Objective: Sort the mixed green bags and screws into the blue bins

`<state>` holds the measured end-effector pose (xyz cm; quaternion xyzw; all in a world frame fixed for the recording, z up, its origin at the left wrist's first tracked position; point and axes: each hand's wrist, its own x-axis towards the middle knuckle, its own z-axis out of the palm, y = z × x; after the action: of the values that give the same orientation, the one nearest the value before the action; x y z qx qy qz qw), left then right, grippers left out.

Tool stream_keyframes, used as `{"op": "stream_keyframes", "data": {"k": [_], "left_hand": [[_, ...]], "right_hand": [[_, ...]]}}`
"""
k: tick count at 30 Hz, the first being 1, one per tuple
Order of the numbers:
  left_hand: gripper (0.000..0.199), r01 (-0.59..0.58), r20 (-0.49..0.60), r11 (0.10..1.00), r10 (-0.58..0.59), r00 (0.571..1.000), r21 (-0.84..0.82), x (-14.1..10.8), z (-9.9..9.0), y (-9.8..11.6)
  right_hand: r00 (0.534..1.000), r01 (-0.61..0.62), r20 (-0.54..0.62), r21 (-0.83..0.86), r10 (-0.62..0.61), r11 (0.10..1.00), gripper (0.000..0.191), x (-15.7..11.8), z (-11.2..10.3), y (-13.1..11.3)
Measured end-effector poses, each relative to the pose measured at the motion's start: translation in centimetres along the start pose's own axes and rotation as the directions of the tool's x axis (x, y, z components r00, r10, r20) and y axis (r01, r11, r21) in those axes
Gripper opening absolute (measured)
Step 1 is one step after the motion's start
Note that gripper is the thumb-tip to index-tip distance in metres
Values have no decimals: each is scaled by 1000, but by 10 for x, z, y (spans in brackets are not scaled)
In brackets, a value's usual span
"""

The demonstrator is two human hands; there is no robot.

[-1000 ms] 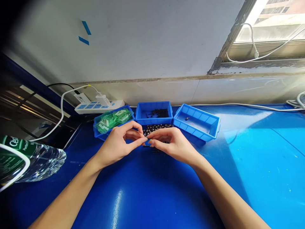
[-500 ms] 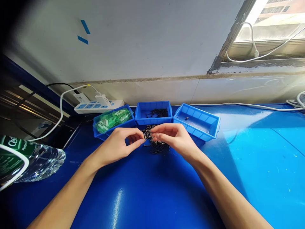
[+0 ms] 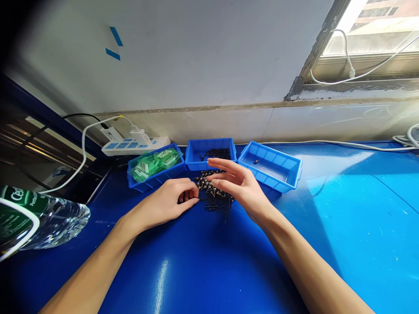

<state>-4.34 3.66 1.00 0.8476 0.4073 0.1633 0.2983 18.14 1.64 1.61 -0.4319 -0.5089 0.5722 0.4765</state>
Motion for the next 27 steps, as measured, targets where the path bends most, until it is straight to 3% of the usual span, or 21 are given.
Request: {"op": "stream_keyframes", "data": {"k": [6, 9, 12, 20, 27], "left_hand": [[9, 7, -93, 999, -10, 996, -37, -1, -7, 6], [9, -6, -175, 994, -13, 984, -110, 0, -9, 10], [11, -13, -204, 980, -28, 979, -198, 0, -9, 11], [10, -10, -170, 956, -42, 985, -294, -1, -7, 13], [9, 8, -115, 951, -46, 992, -309, 0, -5, 15]], "right_hand": [[999, 48, 30, -144, -44, 988, 30, 1, 0, 1], [994, 108, 63, -274, -94, 956, 24, 0, 2, 1], [991, 103, 113, -335, -68, 937, 23, -1, 3, 1], [994, -26, 106, -137, 40, 990, 34, 0, 1, 3], [978, -102, 168, -143, 126, 984, 31, -2, 2, 2]]}}
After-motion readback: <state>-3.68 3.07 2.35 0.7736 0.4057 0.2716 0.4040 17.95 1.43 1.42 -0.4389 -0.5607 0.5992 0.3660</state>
